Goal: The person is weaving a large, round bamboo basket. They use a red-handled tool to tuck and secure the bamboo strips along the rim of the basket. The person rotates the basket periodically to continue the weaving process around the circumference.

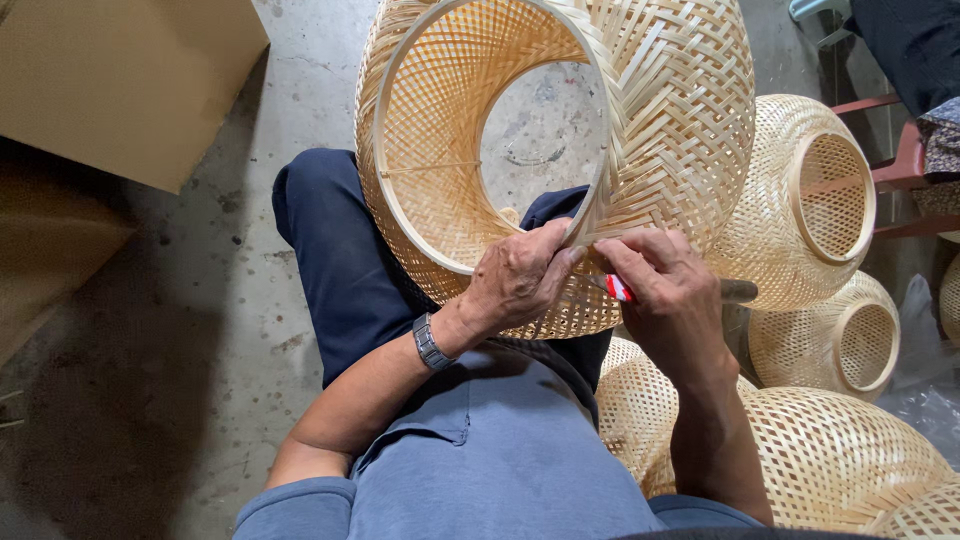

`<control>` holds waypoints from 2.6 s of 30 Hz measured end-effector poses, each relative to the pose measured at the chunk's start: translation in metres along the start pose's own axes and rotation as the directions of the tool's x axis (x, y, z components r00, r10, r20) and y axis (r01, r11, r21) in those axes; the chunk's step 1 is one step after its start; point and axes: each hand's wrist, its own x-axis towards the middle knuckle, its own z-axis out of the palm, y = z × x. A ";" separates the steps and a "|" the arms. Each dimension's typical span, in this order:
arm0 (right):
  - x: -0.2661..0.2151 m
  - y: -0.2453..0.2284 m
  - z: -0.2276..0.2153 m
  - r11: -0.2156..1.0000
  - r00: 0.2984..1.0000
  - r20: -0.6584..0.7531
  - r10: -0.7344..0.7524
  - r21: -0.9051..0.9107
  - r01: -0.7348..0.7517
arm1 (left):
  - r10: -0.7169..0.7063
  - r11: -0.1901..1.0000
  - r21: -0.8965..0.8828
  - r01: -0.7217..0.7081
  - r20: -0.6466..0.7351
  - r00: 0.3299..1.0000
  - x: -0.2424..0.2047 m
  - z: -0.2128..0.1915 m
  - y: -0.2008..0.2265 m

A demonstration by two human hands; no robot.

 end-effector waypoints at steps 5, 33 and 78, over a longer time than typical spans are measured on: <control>0.006 -0.007 -0.003 0.999 0.999 0.044 0.020 -0.040 -0.018 | -0.009 1.000 -0.002 0.009 0.009 1.000 -0.001 0.002 -0.002; -0.023 0.036 -0.009 0.837 0.846 0.004 0.533 0.139 -0.529 | -0.282 0.919 -0.184 0.348 0.307 0.909 0.027 -0.017 -0.007; 0.016 0.018 -0.027 0.939 0.976 0.123 0.180 -0.316 -0.134 | -0.131 0.755 -0.645 0.116 0.026 0.991 0.019 0.015 -0.006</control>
